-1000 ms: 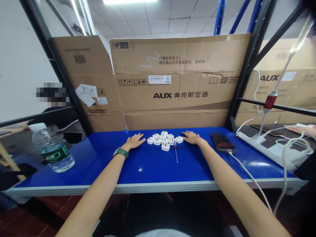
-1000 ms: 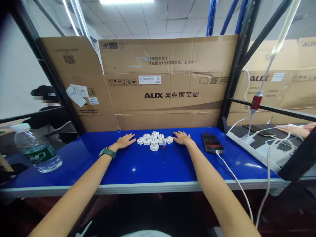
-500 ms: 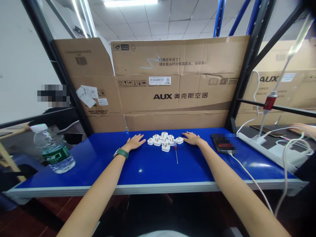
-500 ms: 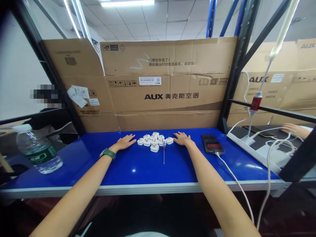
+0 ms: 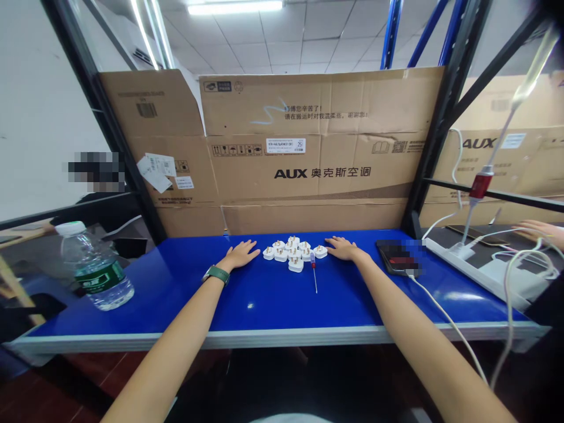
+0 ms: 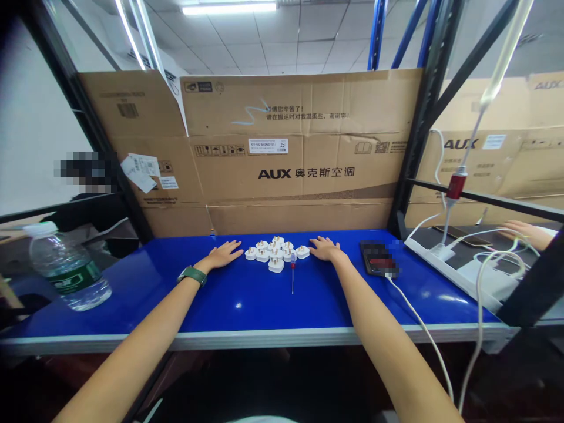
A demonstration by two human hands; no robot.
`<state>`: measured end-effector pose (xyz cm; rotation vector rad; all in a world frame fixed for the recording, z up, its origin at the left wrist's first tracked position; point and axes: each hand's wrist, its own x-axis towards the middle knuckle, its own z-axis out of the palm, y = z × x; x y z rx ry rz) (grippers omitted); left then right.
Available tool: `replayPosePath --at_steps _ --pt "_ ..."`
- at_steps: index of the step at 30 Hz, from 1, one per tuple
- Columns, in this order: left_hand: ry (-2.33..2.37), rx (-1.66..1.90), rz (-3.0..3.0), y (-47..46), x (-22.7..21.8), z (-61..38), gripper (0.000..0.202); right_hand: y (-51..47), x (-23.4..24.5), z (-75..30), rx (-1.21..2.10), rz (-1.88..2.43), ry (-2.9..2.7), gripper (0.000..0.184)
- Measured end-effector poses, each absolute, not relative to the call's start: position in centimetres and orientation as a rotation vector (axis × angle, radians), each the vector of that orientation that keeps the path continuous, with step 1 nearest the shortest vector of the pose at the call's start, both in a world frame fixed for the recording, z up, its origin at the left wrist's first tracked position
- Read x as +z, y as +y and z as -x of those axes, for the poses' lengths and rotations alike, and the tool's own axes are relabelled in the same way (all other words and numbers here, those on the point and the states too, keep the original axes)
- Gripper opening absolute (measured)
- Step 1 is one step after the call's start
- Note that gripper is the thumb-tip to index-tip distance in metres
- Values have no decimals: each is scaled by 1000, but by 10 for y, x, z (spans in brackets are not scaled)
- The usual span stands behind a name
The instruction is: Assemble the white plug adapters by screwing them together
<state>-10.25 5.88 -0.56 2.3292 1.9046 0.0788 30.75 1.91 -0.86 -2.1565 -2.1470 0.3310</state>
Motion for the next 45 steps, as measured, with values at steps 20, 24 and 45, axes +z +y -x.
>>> replayPosePath --at_steps 20,24,45 --pt "1908 103 -2365 58 -6 104 75 18 -8 -307 327 2157 -2154 64" --pt "1893 126 -2387 60 -7 105 76 18 -7 -307 322 2162 -2154 65" --pt "1911 93 -2367 58 -5 102 76 16 -7 -305 322 2161 -2147 63"
